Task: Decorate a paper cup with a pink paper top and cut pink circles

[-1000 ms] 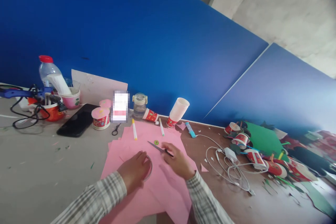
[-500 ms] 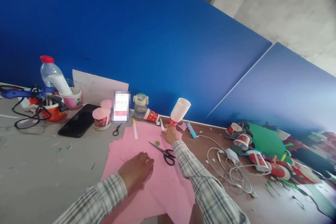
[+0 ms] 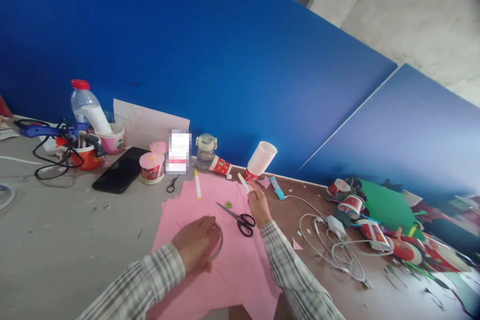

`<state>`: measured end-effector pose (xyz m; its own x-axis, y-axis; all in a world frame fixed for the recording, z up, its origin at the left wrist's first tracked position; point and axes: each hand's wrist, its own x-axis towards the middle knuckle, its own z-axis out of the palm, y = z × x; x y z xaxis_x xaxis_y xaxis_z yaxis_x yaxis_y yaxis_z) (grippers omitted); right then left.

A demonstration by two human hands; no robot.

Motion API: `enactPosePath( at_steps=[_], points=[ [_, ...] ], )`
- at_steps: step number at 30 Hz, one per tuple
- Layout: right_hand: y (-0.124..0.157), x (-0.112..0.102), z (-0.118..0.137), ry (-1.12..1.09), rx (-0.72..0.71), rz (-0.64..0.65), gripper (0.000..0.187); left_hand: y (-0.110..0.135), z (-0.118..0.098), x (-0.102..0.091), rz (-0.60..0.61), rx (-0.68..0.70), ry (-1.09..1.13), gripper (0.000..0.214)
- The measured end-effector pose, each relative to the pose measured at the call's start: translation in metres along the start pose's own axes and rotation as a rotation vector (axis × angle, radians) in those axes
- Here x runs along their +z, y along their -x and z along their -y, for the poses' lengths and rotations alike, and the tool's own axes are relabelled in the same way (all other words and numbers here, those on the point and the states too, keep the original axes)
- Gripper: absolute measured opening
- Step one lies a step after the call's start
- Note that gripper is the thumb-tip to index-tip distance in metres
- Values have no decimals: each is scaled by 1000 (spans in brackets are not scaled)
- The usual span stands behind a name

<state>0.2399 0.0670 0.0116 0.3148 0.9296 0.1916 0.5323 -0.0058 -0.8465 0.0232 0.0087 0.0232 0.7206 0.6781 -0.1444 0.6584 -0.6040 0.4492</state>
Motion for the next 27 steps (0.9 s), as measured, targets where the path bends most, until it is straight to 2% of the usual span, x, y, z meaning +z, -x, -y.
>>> enactPosePath(
  at_steps=[2, 4, 6, 7, 9, 10, 12, 16, 18, 24, 27],
  points=[
    [25, -13, 6, -207, 57, 91, 34, -1, 2, 0, -48, 26, 0, 75],
    [47, -22, 12, -404, 105, 164, 33, -3, 7, -1, -145, 37, -9, 59],
    [63, -28, 18, -575, 159, 204, 30, -4, 14, -3, -312, 2, 10, 36],
    [69, -28, 20, -648, 187, 221, 28, -5, 18, -4, -433, -42, 46, 33],
    [76, -27, 24, -768, 240, 255, 27, -5, 24, -6, -646, -63, 95, 42],
    [78, -25, 25, -816, 264, 276, 27, -4, 25, -6, -696, -38, 91, 46],
    [82, -19, 28, -892, 303, 325, 27, -4, 25, -7, -712, 34, 53, 50],
    [90, -10, 35, -997, 330, 409, 31, -4, 16, -8, -612, 146, -75, 24],
    [93, -8, 38, -1043, 320, 433, 31, -3, 14, -9, -585, 170, -119, 21],
    [100, -2, 42, -1165, 275, 469, 25, -5, 12, -5, -639, 215, -195, 18],
    [105, 5, 42, -1156, 268, 520, 27, -6, 8, -1, -653, 303, -235, 19]
  ],
)
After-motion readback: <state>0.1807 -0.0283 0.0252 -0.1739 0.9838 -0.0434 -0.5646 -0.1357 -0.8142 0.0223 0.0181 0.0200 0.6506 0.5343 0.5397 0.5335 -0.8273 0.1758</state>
